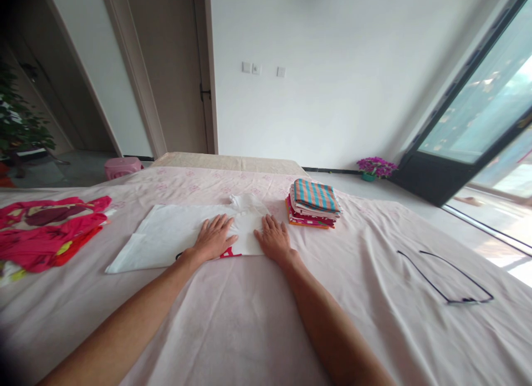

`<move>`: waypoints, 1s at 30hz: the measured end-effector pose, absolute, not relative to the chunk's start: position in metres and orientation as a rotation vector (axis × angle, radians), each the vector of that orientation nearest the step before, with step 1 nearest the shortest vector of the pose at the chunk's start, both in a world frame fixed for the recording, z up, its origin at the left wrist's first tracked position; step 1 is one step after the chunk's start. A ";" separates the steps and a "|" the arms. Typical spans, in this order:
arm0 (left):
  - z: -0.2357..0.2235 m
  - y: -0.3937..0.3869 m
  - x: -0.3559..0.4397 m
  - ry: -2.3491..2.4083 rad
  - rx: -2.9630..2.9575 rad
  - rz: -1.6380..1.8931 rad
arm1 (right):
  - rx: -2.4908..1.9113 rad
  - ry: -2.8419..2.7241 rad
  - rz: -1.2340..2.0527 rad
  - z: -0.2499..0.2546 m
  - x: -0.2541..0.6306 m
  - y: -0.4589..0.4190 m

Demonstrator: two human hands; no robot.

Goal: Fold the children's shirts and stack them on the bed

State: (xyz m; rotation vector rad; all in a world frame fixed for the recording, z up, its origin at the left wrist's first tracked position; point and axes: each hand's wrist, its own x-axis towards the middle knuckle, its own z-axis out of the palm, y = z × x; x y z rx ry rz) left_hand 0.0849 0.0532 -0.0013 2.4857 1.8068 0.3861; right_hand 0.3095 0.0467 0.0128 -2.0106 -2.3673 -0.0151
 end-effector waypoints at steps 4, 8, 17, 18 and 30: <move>-0.002 0.053 0.085 1.812 2.492 0.374 | -1.963 -2.399 0.002 0.012 0.311 0.047; -0.002 0.053 0.085 1.805 2.515 0.373 | -1.957 -2.413 -0.007 0.011 0.312 0.048; -0.001 0.053 0.079 1.775 2.561 0.342 | -1.983 -2.426 -0.032 0.009 0.314 0.050; -0.001 0.053 0.077 1.758 2.573 0.328 | -1.991 -2.428 -0.030 0.009 0.315 0.051; 0.003 0.064 0.003 1.594 2.605 0.155 | -2.007 -2.449 -0.053 0.009 0.318 0.054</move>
